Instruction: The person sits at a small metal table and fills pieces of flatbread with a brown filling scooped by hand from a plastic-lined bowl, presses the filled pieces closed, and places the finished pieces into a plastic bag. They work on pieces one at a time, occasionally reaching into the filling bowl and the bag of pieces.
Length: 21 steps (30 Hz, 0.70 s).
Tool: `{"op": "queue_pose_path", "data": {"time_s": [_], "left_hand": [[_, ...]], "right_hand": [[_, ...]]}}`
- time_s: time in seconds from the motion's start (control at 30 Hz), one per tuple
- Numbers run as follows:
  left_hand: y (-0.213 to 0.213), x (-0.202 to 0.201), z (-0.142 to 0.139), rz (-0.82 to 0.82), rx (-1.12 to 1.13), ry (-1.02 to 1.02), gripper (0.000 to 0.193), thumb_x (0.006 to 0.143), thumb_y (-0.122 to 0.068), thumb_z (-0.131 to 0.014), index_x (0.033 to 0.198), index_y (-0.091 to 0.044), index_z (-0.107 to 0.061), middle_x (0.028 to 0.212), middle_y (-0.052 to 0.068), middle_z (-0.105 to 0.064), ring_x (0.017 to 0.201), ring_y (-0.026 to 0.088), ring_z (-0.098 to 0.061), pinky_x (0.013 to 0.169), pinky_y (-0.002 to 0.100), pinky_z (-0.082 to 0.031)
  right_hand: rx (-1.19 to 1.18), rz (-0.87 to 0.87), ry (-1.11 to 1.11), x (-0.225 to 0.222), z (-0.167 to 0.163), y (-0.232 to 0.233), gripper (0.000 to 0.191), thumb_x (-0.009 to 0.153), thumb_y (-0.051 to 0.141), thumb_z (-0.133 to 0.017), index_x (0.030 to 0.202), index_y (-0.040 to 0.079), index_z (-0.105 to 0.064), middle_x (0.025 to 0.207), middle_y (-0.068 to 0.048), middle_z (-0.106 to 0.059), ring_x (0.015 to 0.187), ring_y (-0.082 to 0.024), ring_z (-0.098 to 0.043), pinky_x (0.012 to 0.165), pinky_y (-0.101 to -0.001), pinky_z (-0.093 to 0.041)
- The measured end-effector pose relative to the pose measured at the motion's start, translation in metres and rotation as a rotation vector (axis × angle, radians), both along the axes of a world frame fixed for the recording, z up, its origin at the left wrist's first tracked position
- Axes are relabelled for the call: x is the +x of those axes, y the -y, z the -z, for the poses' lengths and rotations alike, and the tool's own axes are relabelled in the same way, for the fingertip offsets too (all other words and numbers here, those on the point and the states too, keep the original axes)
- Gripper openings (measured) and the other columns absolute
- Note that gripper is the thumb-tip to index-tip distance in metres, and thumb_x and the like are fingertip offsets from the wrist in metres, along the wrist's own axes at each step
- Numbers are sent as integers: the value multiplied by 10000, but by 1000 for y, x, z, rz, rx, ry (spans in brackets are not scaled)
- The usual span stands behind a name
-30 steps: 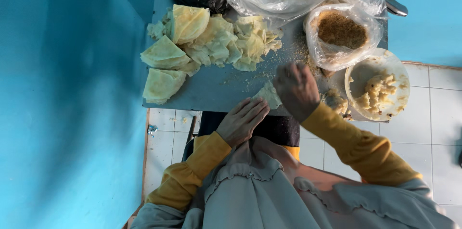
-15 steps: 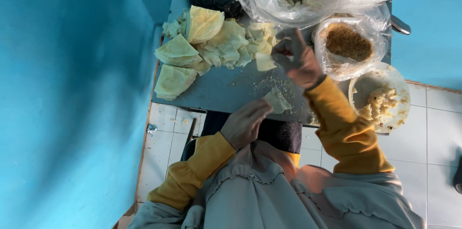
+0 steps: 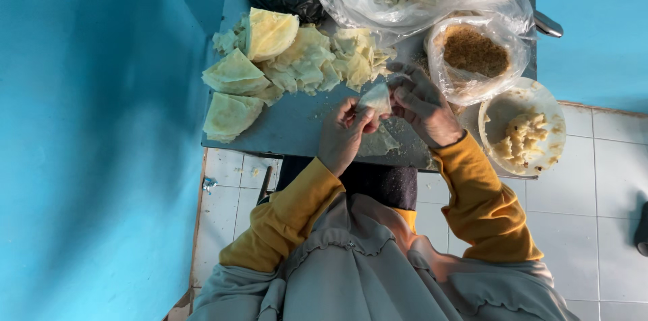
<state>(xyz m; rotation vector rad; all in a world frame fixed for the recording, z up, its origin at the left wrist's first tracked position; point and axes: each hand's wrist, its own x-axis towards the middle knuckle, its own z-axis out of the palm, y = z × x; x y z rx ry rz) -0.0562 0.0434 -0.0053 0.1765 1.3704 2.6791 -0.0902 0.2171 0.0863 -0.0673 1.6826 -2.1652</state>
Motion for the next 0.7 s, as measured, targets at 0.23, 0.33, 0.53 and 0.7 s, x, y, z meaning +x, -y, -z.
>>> {"op": "queue_pose_path", "data": {"time_s": [0.23,0.33,0.53,0.7], "left_hand": [[17,0,-24,-12,-506,-85,162,1014,-142,-635,983,9,-684,720,11,-635,646,67,-571,611,243,-480],[25,-5,-30,41,-719,-91,176,979,-172,-641,931,-13,-699,667,27,-659,598,94,-610,578,267,-496],[44,-25,-27,-181,-1034,-492,111,981,-76,-585,969,-51,-692,811,88,-690,735,267,-694,673,382,-542],[54,-68,-42,-531,-1485,-705,370,893,-41,-662,1249,23,-579,1015,173,-564,924,340,-581,767,409,-514]], "right_hand": [[275,-12,-323,3,23,4,754,949,-63,-757,1590,-9,-365,961,-131,-636,836,-159,-635,746,-290,-540],[660,85,-999,2,31,7,841,905,-33,-731,1489,11,-128,1154,-227,-670,807,-129,-671,688,-259,-561],[739,23,-513,-6,11,-22,607,936,-4,-738,1410,52,-363,913,-101,-729,821,-167,-702,694,-279,-552],[783,-316,-508,18,-2,-17,610,942,114,-692,1465,100,-379,768,-70,-677,686,-162,-678,619,-322,-528]]}}
